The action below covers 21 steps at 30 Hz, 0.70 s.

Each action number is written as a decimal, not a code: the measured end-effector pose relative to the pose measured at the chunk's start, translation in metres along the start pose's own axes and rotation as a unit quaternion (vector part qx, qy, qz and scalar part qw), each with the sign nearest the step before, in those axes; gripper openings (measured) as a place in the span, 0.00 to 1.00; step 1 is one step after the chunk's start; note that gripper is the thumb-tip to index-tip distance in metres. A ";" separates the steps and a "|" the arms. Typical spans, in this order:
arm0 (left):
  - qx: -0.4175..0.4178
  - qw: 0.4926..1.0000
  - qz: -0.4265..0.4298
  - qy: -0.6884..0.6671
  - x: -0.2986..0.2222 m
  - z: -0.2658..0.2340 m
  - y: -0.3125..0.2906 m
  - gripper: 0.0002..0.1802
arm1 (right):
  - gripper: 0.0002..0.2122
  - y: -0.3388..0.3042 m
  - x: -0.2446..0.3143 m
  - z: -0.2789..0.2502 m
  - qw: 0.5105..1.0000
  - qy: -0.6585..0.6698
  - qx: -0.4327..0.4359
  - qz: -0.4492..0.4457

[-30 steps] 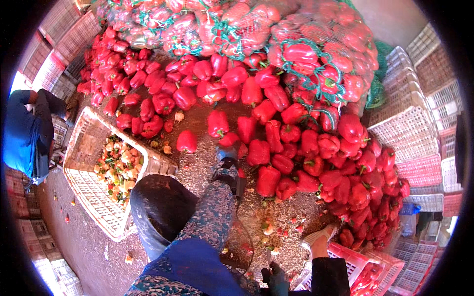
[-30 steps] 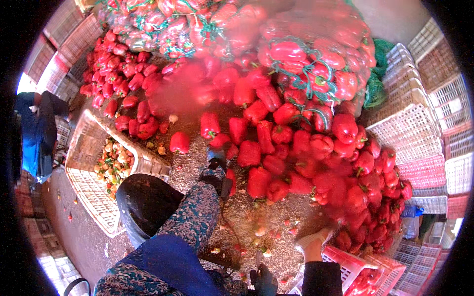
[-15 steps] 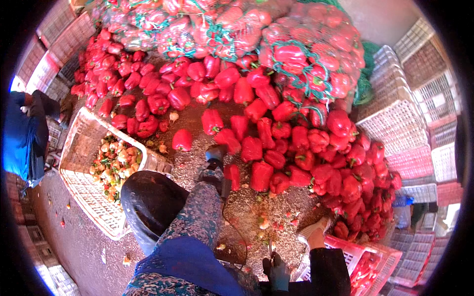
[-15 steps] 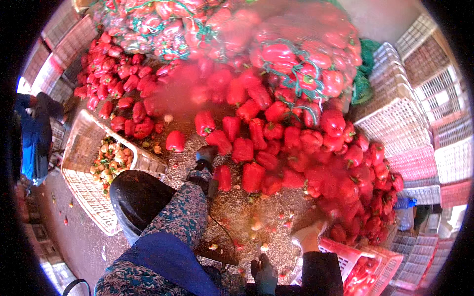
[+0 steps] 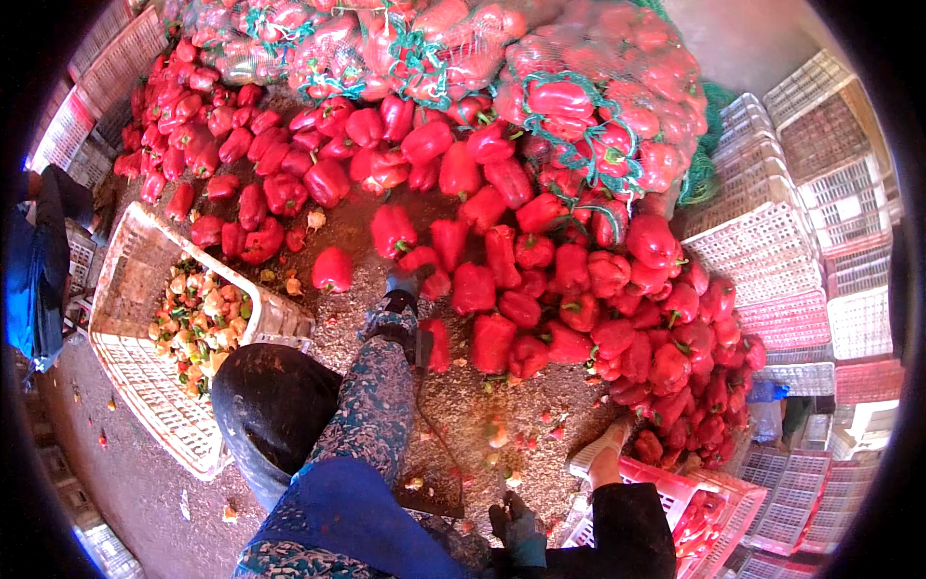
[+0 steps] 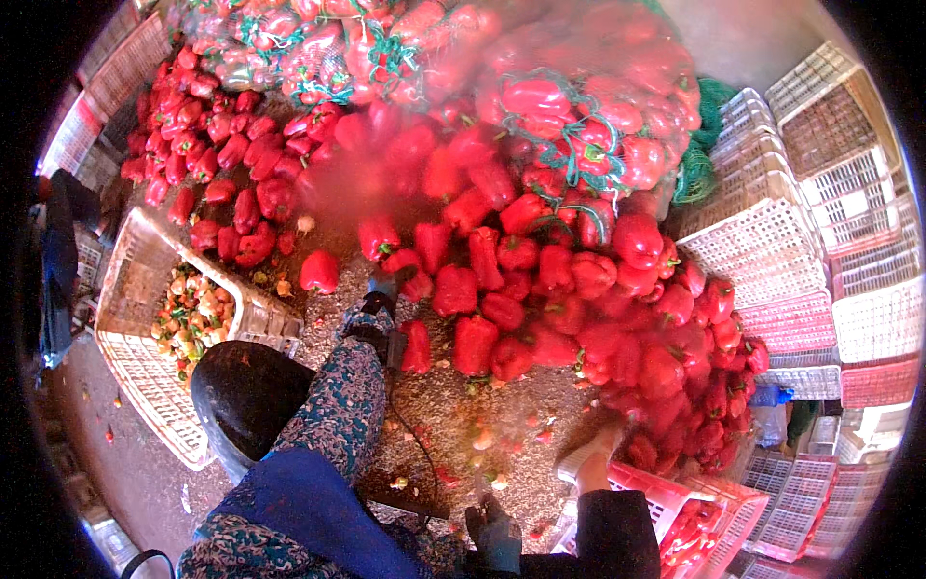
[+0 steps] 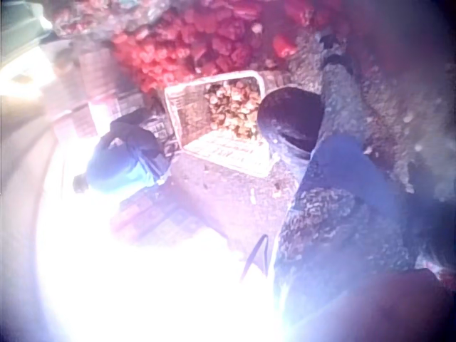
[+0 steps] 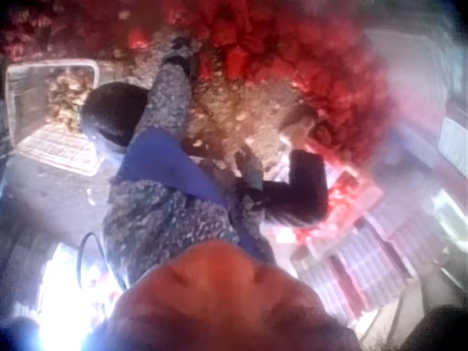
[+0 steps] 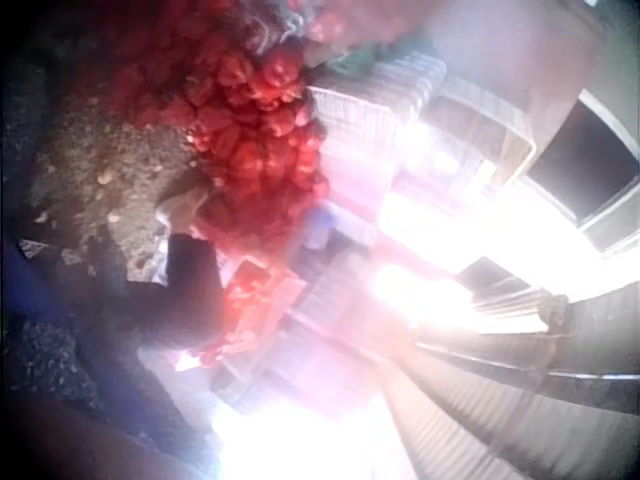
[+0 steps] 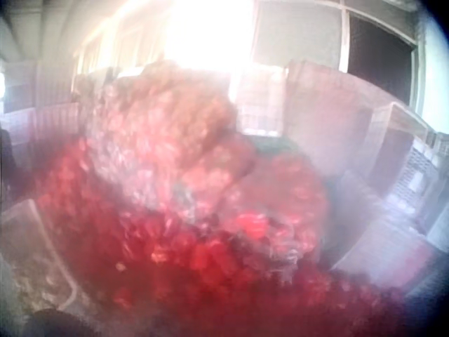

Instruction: The person uses a knife to remove stems and seeds from red bell peppers by hand, then slices the peppers and places the pieces into a white plastic crate.

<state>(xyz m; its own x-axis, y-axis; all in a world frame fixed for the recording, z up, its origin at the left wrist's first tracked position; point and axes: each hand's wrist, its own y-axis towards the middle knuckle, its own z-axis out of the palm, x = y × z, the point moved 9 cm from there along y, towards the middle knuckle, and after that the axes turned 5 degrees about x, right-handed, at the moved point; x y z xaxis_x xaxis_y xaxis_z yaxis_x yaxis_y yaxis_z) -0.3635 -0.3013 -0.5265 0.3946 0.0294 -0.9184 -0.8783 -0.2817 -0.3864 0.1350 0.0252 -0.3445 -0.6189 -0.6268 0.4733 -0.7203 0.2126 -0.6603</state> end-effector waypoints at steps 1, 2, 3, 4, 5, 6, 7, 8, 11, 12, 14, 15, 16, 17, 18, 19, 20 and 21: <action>0.024 1.000 0.004 -0.004 -0.003 -0.003 -0.004 0.38 | 0.25 0.001 -0.009 0.004 1.000 -0.002 -0.004 -0.004; 0.052 0.998 0.016 -0.006 -0.011 -0.002 -0.003 0.38 | 0.25 0.000 -0.002 0.003 1.000 -0.005 -0.006 0.003; 0.081 0.996 0.044 0.001 -0.021 0.010 -0.005 0.40 | 0.25 -0.002 0.001 0.002 1.000 -0.008 -0.009 0.011; 0.074 0.995 0.066 0.017 -0.020 -0.013 -0.003 0.41 | 0.25 -0.001 0.026 -0.005 0.999 -0.029 0.025 0.013; 0.099 0.990 0.099 0.023 -0.032 0.005 -0.006 0.42 | 0.25 -0.010 0.027 -0.007 0.998 0.035 0.020 0.040; 0.089 0.988 0.117 0.046 -0.027 -0.018 -0.005 0.44 | 0.25 -0.006 0.032 -0.002 0.993 0.090 0.050 0.055; 0.093 0.984 0.138 0.067 -0.026 -0.025 -0.007 0.45 | 0.24 -0.006 0.055 -0.010 0.998 -0.021 0.053 0.036; -0.008 0.971 0.153 0.181 -0.030 -0.032 -0.007 0.46 | 0.23 -0.007 0.079 -0.026 0.989 -0.140 0.040 0.012; 0.003 0.982 0.127 0.138 -0.057 0.011 -0.038 0.52 | 0.23 -0.013 0.075 -0.023 0.967 -0.218 -0.072 -0.113; 0.036 0.991 0.109 0.062 -0.066 0.013 -0.046 0.55 | 0.23 -0.018 0.095 -0.024 0.943 -0.253 -0.118 -0.182; 0.052 0.993 0.059 0.090 -0.056 0.008 -0.043 0.51 | 0.24 -0.008 0.108 -0.032 0.990 -0.133 0.006 -0.041; 0.091 0.994 0.049 0.033 -0.061 0.024 -0.053 0.48 | 0.24 -0.013 0.110 -0.038 0.995 -0.065 0.057 0.042; 0.132 0.990 0.036 -0.022 -0.066 0.039 -0.063 0.45 | 0.24 -0.018 0.107 -0.044 0.996 -0.070 0.041 0.047; 0.137 0.988 0.043 -0.058 -0.076 0.030 -0.069 0.42 | 0.23 -0.014 0.108 -0.049 0.995 -0.084 0.037 0.036; 0.167 0.980 0.054 -0.095 -0.091 0.043 -0.075 0.39 | 0.22 -0.014 0.105 -0.054 0.995 -0.088 0.013 0.038; 0.200 0.969 0.062 -0.132 -0.105 0.056 -0.082 0.36 | 0.21 -0.014 0.070 -0.046 0.996 0.054 -0.041 0.063; 0.208 0.963 0.065 -0.159 -0.111 0.043 -0.086 0.33 | 0.21 -0.003 0.063 -0.037 0.977 0.202 -0.034 0.060; 0.237 0.947 0.076 -0.203 -0.132 0.056 -0.094 0.30 | 0.20 0.003 0.070 -0.044 0.936 0.344 -0.053 0.051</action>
<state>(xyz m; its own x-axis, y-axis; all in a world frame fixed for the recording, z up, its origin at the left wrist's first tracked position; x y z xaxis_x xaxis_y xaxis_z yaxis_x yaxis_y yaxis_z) -0.3487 -0.2252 -0.3735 0.2021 0.4157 -0.8868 -0.9771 0.1475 -0.1536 0.0760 0.0153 -0.2872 -0.7149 0.0246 0.6988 -0.6508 0.3419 -0.6779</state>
